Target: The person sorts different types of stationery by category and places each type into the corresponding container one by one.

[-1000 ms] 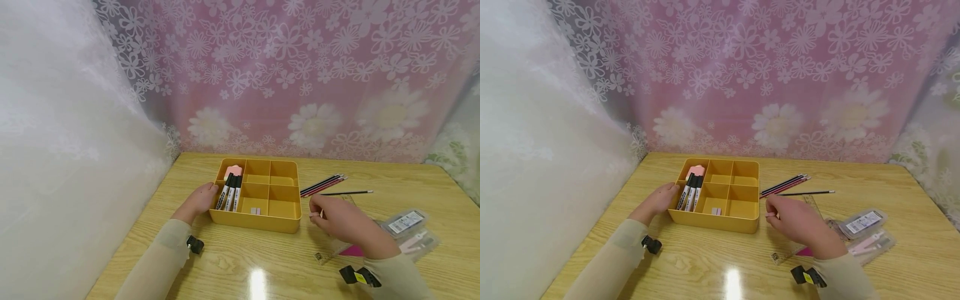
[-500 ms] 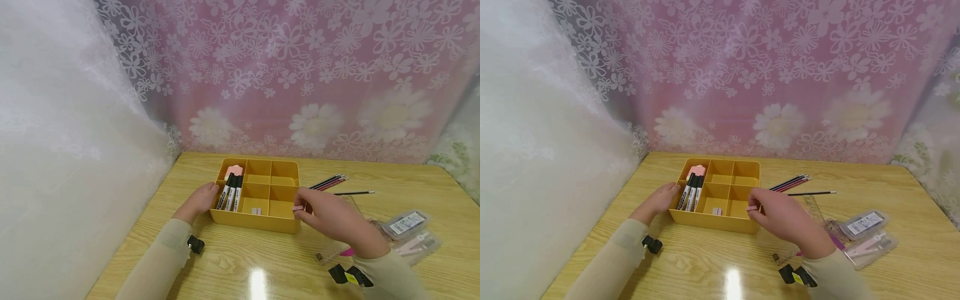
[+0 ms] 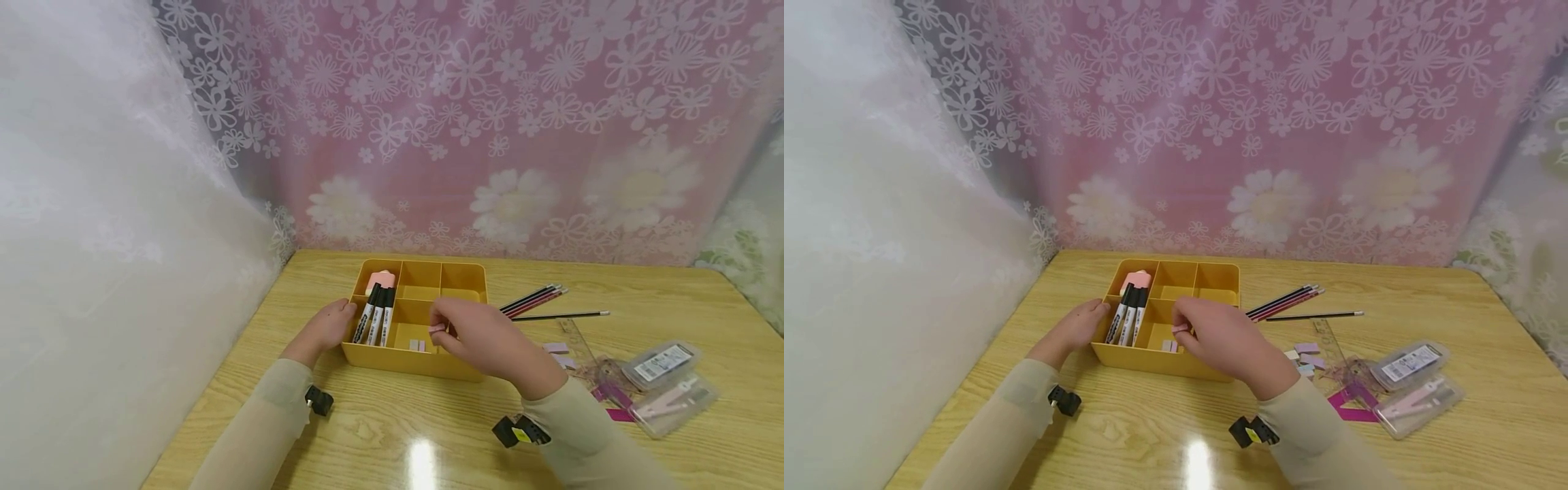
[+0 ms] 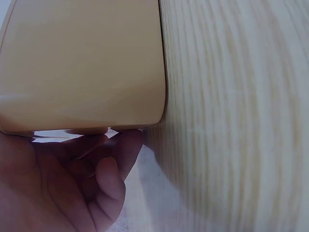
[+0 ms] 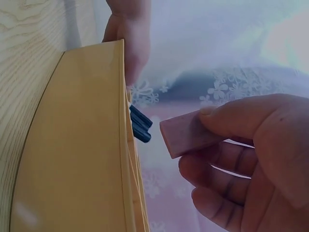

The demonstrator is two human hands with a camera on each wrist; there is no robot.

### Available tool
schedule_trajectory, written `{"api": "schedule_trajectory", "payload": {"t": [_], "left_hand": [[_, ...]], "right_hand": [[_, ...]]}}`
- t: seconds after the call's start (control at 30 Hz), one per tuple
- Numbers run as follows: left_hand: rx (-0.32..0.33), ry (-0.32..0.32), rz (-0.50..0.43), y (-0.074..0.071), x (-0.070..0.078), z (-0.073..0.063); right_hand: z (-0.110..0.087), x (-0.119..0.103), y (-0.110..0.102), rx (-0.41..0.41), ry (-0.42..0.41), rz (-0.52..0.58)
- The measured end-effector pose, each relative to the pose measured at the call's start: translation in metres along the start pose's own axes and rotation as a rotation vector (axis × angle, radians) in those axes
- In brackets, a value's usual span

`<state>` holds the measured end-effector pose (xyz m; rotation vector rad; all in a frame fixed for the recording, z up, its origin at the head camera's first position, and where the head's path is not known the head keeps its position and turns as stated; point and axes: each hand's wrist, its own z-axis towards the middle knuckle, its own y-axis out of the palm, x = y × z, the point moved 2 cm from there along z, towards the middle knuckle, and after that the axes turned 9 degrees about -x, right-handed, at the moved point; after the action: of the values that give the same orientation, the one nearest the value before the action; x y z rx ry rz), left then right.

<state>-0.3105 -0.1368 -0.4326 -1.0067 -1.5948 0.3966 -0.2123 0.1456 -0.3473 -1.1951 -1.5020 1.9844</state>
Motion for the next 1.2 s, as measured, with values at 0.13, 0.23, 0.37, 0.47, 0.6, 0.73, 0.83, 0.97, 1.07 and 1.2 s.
{"api": "schedule_trajectory", "payload": {"t": [0.13, 0.23, 0.37, 0.47, 0.6, 0.73, 0.83, 0.97, 1.07, 1.2], "left_hand": [[0.003, 0.008, -0.006, 0.0, 0.001, -0.001], [0.007, 0.012, -0.007, 0.0, 0.0, -0.001], [0.009, 0.014, 0.003, 0.0, 0.0, 0.0], [0.007, 0.011, 0.005, 0.0, -0.001, 0.0], [0.004, -0.001, -0.006, 0.0, -0.001, 0.0], [0.004, -0.006, -0.004, 0.001, -0.002, 0.001], [0.005, -0.003, 0.0, 0.0, -0.002, 0.001], [0.005, -0.005, -0.001, 0.0, -0.003, 0.001], [0.008, -0.006, -0.001, 0.0, -0.004, 0.002], [0.004, 0.008, -0.004, 0.0, -0.004, 0.003]], "right_hand": [[0.007, -0.003, 0.003, 0.003, 0.001, -0.008], [0.011, -0.004, 0.005, 0.004, 0.014, -0.007], [0.014, -0.003, 0.007, 0.014, 0.026, -0.031], [0.014, -0.002, 0.007, 0.017, 0.03, -0.044], [0.011, 0.002, 0.006, 0.014, 0.035, -0.044], [0.006, 0.011, 0.007, 0.014, 0.045, -0.052], [0.0, 0.019, 0.007, 0.01, 0.064, -0.053], [-0.012, 0.03, 0.004, 0.011, 0.101, -0.046], [-0.021, 0.039, 0.0, 0.029, 0.123, -0.037], [-0.033, 0.051, -0.003, 0.065, 0.138, -0.051]]}}
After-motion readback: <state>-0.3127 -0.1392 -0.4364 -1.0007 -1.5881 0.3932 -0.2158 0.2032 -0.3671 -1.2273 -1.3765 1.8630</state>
